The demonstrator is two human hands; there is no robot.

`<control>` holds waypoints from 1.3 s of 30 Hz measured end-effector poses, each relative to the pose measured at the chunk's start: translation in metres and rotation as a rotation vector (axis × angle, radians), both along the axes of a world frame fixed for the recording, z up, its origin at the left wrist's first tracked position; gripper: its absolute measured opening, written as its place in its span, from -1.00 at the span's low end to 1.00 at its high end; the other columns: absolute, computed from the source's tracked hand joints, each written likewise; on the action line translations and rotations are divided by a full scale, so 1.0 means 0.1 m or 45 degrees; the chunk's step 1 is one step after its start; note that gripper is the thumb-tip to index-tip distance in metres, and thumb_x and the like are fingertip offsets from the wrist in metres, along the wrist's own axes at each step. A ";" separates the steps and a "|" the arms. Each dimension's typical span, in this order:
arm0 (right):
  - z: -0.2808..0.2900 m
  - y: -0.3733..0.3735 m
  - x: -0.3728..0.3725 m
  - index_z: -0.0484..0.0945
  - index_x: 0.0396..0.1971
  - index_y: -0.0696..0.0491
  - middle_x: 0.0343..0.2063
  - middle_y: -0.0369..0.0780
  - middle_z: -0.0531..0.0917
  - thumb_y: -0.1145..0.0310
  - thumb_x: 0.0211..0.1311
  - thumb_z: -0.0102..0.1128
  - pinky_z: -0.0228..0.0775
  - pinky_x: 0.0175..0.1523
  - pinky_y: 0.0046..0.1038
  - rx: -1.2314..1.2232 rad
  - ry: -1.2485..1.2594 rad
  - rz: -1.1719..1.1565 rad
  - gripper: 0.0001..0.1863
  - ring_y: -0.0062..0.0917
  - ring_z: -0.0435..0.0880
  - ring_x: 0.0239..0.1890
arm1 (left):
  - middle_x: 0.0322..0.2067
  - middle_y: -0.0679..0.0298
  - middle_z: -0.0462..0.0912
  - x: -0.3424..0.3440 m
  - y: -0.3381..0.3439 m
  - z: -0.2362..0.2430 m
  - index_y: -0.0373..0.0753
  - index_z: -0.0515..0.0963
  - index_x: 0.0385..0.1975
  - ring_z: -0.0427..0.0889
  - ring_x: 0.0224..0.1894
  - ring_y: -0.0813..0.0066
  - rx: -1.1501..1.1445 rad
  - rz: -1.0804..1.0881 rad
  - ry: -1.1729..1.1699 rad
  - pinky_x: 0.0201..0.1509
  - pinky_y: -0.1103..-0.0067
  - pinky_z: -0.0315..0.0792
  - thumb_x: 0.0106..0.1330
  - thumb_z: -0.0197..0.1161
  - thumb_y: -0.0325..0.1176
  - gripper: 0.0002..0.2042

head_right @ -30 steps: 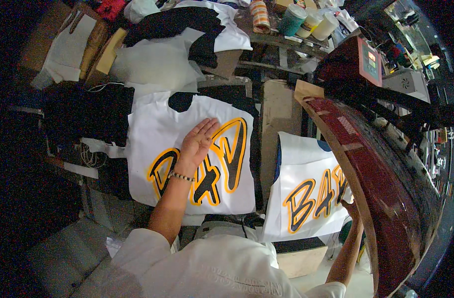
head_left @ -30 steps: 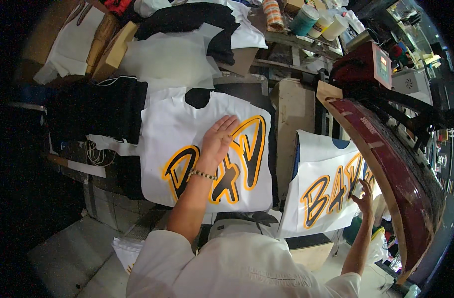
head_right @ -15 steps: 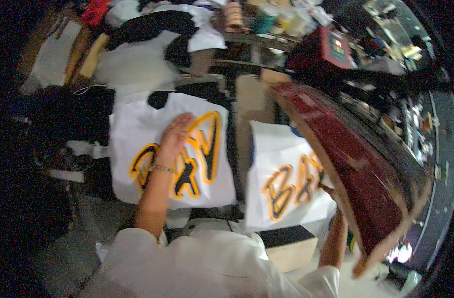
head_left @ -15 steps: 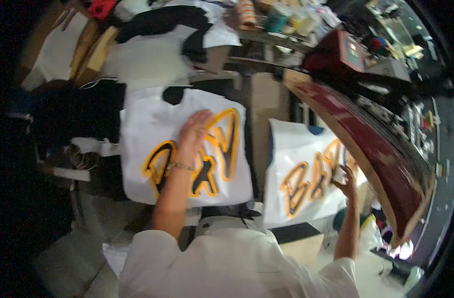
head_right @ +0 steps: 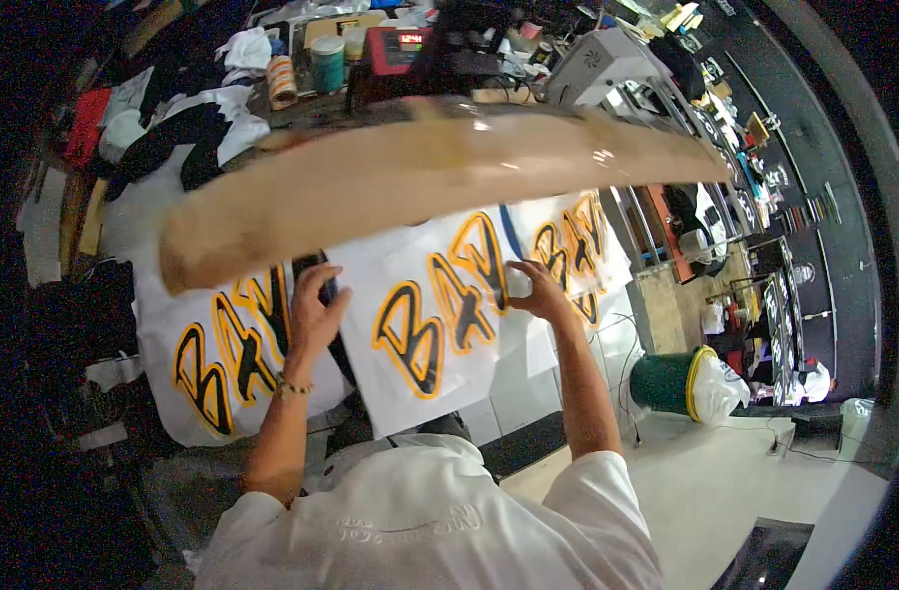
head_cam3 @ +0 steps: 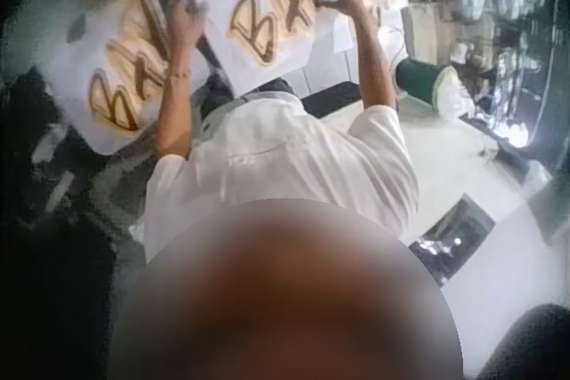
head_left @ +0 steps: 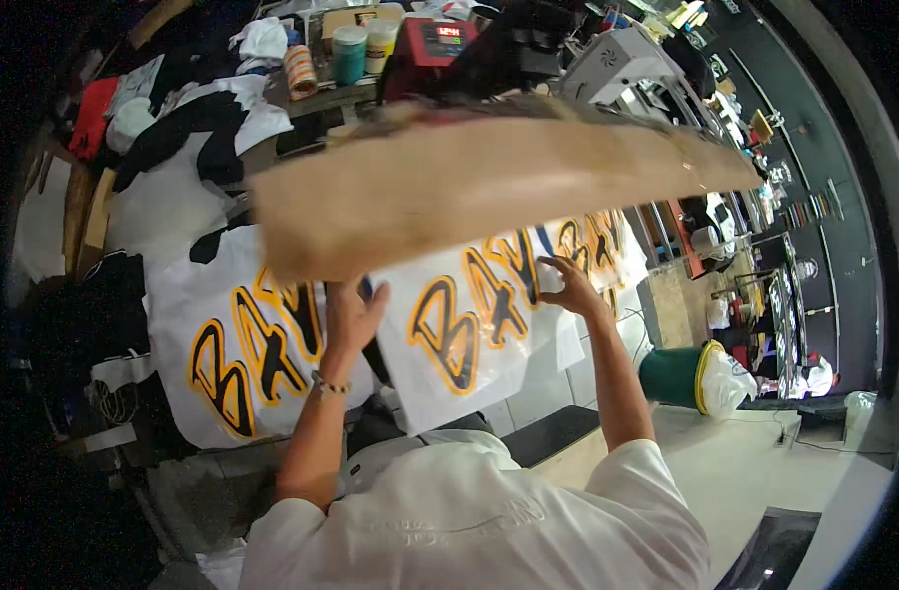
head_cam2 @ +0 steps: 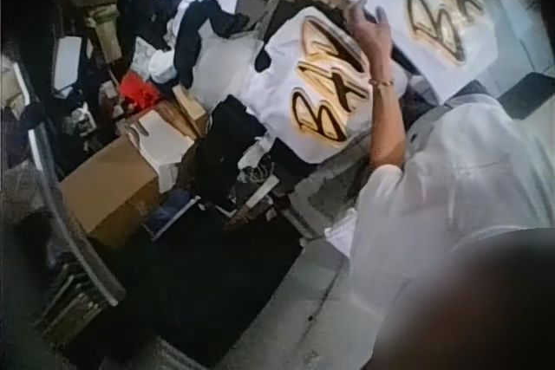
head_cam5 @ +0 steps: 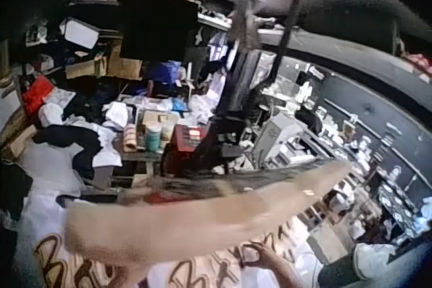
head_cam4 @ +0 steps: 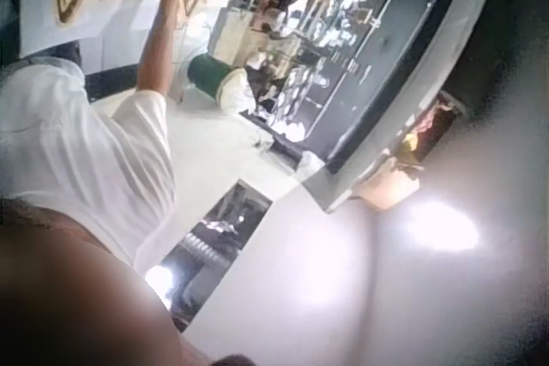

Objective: Applying graphic prints to t-shirts using a multi-platen printing machine and a heat press.

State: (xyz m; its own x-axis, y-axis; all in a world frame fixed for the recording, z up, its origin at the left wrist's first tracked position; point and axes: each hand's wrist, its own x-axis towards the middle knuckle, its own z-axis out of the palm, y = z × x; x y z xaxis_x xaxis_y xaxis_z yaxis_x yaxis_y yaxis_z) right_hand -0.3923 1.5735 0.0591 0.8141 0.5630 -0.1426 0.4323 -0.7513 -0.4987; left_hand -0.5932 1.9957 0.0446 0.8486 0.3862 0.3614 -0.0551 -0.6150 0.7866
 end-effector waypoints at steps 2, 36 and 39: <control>0.04 -0.02 -0.01 0.50 0.37 -0.12 0.32 -0.09 0.50 0.24 -0.10 0.73 0.52 0.29 -0.18 0.029 -0.008 0.010 -0.08 -0.16 0.46 0.36 | 0.23 -0.07 0.53 -0.09 -0.39 -0.03 -0.27 0.60 0.09 0.41 0.33 -0.18 0.106 0.207 0.098 0.39 0.06 0.31 0.16 0.53 -0.29 -0.51; -0.07 -0.19 0.03 0.36 0.46 -0.01 0.34 -0.05 0.54 0.26 0.09 0.62 0.23 0.47 -0.22 0.542 0.422 0.121 -0.09 -0.22 0.46 0.42 | 0.44 -0.18 0.31 -0.41 -0.86 -0.46 -0.07 0.59 0.28 0.28 0.51 -0.10 -0.015 0.356 0.318 0.54 0.18 0.23 0.25 0.53 -0.31 -0.45; -0.07 -0.19 0.02 0.36 0.46 -0.01 0.34 -0.05 0.54 0.25 0.09 0.63 0.23 0.47 -0.23 0.545 0.404 0.135 -0.09 -0.22 0.46 0.42 | 0.45 -0.17 0.30 -0.42 -0.86 -0.45 -0.07 0.59 0.28 0.27 0.52 -0.08 -0.011 0.371 0.330 0.54 0.17 0.23 0.25 0.53 -0.31 -0.45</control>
State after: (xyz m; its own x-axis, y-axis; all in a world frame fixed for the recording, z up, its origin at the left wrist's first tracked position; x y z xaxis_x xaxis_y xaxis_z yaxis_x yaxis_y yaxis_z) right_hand -0.3904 1.5548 0.0517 0.7040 0.7013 -0.1120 0.2732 -0.4129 -0.8688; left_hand -0.6357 1.9102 -0.0008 0.7657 0.6265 0.1454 0.3218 -0.5690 0.7568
